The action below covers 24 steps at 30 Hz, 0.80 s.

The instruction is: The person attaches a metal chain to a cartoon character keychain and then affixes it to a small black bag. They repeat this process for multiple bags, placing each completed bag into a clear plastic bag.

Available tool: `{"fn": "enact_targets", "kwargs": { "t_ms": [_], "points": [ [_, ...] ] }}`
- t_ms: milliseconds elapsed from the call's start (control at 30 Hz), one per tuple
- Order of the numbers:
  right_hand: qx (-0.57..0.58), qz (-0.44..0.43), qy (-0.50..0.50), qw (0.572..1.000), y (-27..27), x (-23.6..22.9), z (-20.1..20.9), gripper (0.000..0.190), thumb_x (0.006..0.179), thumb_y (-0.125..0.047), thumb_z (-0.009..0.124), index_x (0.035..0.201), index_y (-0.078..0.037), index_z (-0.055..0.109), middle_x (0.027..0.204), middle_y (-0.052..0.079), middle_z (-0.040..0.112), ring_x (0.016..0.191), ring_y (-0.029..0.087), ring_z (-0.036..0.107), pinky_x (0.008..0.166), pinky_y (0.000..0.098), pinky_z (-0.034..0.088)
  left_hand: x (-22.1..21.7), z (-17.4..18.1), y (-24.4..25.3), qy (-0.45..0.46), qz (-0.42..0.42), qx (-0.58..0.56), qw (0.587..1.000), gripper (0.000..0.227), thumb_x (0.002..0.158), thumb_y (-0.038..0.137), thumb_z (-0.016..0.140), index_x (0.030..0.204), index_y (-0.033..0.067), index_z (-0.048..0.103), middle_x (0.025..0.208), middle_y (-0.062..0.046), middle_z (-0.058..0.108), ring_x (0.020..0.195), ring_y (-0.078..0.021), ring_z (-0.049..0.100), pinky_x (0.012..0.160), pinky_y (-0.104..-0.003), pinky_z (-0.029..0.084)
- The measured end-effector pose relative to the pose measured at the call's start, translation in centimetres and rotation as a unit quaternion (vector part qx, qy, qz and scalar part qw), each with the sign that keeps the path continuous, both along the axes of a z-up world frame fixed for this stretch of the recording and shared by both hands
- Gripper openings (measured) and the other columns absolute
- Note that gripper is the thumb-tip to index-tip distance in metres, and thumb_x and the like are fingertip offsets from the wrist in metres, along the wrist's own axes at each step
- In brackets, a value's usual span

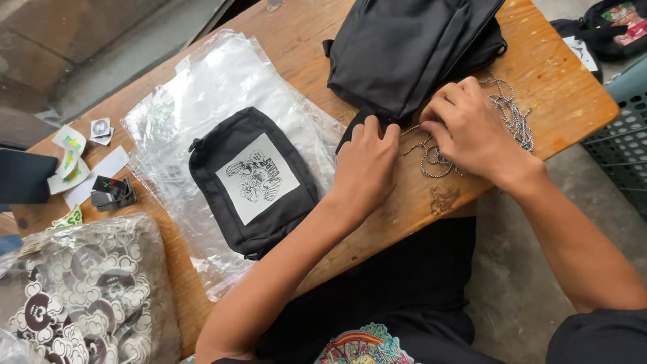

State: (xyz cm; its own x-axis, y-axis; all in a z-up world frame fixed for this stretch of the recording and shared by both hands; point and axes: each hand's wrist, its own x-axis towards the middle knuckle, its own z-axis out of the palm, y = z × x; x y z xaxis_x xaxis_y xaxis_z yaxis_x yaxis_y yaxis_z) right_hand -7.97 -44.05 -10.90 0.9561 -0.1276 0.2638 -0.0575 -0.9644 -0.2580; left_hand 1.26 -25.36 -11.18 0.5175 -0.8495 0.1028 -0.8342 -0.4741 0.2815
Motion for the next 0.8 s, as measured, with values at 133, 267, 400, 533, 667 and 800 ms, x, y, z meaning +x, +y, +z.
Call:
{"fn": "enact_targets", "kwargs": {
  "t_ms": [133,267,400,533,667,800],
  "points": [
    [0.152,0.028,-0.007,0.988,0.8,-0.6,3.6,0.005,0.1,-0.009,0.069,0.099,-0.004,0.069,0.095,0.008,0.067,0.105,0.026,0.055,0.093,0.0375,0.047,0.5,-0.5,0.2,-0.031,-0.014,-0.077,0.996,0.009,0.091,0.009,0.064,0.095,0.0098,0.056,0.096,-0.014,0.049,0.083,-0.0369,0.051,0.055,-0.051,0.047],
    [0.352,-0.048,0.066,0.932,0.6,-1.9,6.9,0.007,0.1,-0.005,0.066,0.106,-0.003,0.07,0.088,0.008,0.071,0.083,0.016,0.065,0.079,0.028,0.051,0.5,1.8,1.4,0.055,-0.039,-0.131,0.989,0.012,0.101,0.016,0.054,0.093,0.0085,0.051,0.09,-0.012,0.055,0.085,-0.035,0.052,0.068,-0.049,0.044],
    [0.447,-0.042,-0.065,0.891,-1.4,-3.2,6.9,0.006,0.11,0.011,0.06,0.113,0.007,0.064,0.089,0.016,0.063,0.078,0.019,0.062,0.076,0.0276,0.056,0.6,4.9,3.7,0.212,-0.015,-0.108,0.971,0.018,0.106,0.02,0.046,0.093,0.0089,0.042,0.083,-0.014,0.059,0.082,-0.0359,0.056,0.065,-0.049,0.041],
    [0.369,-0.112,-0.222,0.896,1.1,-2.8,5.3,0.001,0.127,0.008,0.06,0.126,0.009,0.061,0.106,0.018,0.065,0.091,0.021,0.069,0.085,0.0268,0.06,-0.3,6.4,5.7,0.251,0.021,-0.192,0.949,0.01,0.104,0.017,0.047,0.098,0.0085,0.046,0.076,-0.011,0.064,0.069,-0.0386,0.06,0.065,-0.046,0.042],
    [0.364,-0.101,-0.226,0.898,9.0,-1.9,5.8,0.01,0.114,-0.007,0.061,0.116,0.003,0.061,0.106,0.015,0.066,0.09,0.021,0.063,0.084,0.0326,0.051,-2.0,7.1,7.7,0.211,0.088,-0.328,0.917,0.01,0.105,0.017,0.048,0.099,0.0086,0.051,0.069,-0.007,0.063,0.061,-0.0312,0.064,0.063,-0.041,0.047],
    [0.673,-0.024,-0.084,0.734,15.4,0.4,3.5,0.033,0.111,-0.022,0.051,0.114,0.003,0.073,0.101,0.01,0.074,0.092,0.012,0.07,0.086,0.0307,0.062,-4.0,6.1,9.6,0.017,0.115,-0.362,0.925,0.009,0.102,0.018,0.056,0.095,0.0131,0.058,0.066,-0.01,0.063,0.066,-0.0338,0.069,0.059,-0.041,0.054]
  ]
}}
